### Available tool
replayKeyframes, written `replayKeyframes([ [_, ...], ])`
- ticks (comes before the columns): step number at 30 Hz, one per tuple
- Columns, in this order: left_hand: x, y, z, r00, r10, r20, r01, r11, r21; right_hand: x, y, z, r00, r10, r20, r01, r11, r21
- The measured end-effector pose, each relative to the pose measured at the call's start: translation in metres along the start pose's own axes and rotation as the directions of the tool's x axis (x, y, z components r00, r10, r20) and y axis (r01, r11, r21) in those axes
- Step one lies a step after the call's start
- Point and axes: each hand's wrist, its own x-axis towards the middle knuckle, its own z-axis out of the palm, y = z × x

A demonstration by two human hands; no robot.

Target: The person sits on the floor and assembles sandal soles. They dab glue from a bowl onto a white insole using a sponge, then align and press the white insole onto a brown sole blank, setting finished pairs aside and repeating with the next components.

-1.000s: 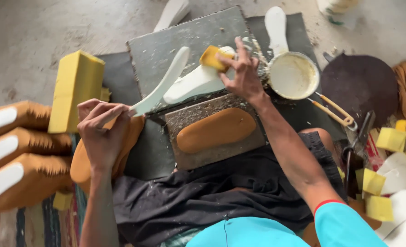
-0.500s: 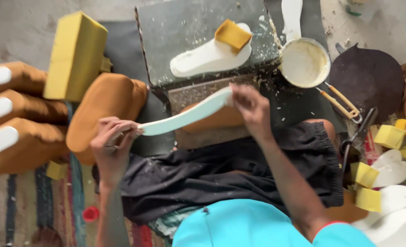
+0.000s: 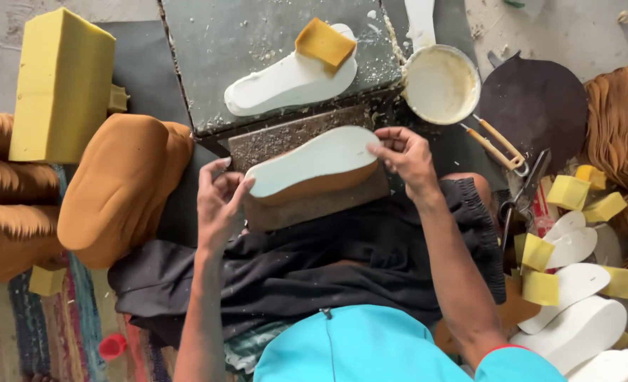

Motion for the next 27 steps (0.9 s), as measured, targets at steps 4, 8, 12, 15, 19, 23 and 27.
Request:
replayKeyframes([
  [4, -0.006, -0.030, 0.000, 1.000, 0.016, 0.020, -0.016, 1.000, -0.008, -0.003, 0.032, -0.001, 0.999, -0.002, 0.043, 0.005, 0.998, -0.067],
  [8, 0.020, -0.114, 0.004, 0.993, 0.116, 0.033, -0.118, 0.990, 0.070, 0.029, 0.100, -0.009, 0.994, -0.087, -0.061, 0.049, 0.887, -0.460],
  [12, 0.031, -0.125, -0.002, 0.997, 0.064, 0.051, -0.071, 0.988, 0.134, 0.020, 0.112, 0.009, 0.987, -0.157, -0.035, 0.131, 0.910, -0.393],
  [15, 0.030, -0.135, -0.003, 0.991, 0.090, 0.096, -0.093, 0.995, 0.027, -0.010, 0.088, 0.023, 0.884, -0.468, 0.001, 0.350, 0.660, -0.664],
  [19, 0.033, -0.124, -0.003, 0.998, 0.010, 0.067, -0.020, 0.989, 0.146, -0.028, 0.085, 0.037, 0.797, -0.511, 0.322, 0.485, 0.224, -0.846],
  [23, 0.033, -0.128, -0.004, 0.996, -0.012, 0.083, 0.004, 0.995, 0.101, -0.044, 0.063, 0.057, 0.773, -0.456, 0.441, 0.535, 0.097, -0.839],
  [27, 0.030, -0.113, 0.001, 0.998, -0.042, 0.053, 0.032, 0.984, 0.174, -0.036, 0.098, 0.060, 0.818, -0.353, 0.455, 0.471, -0.043, -0.881],
])
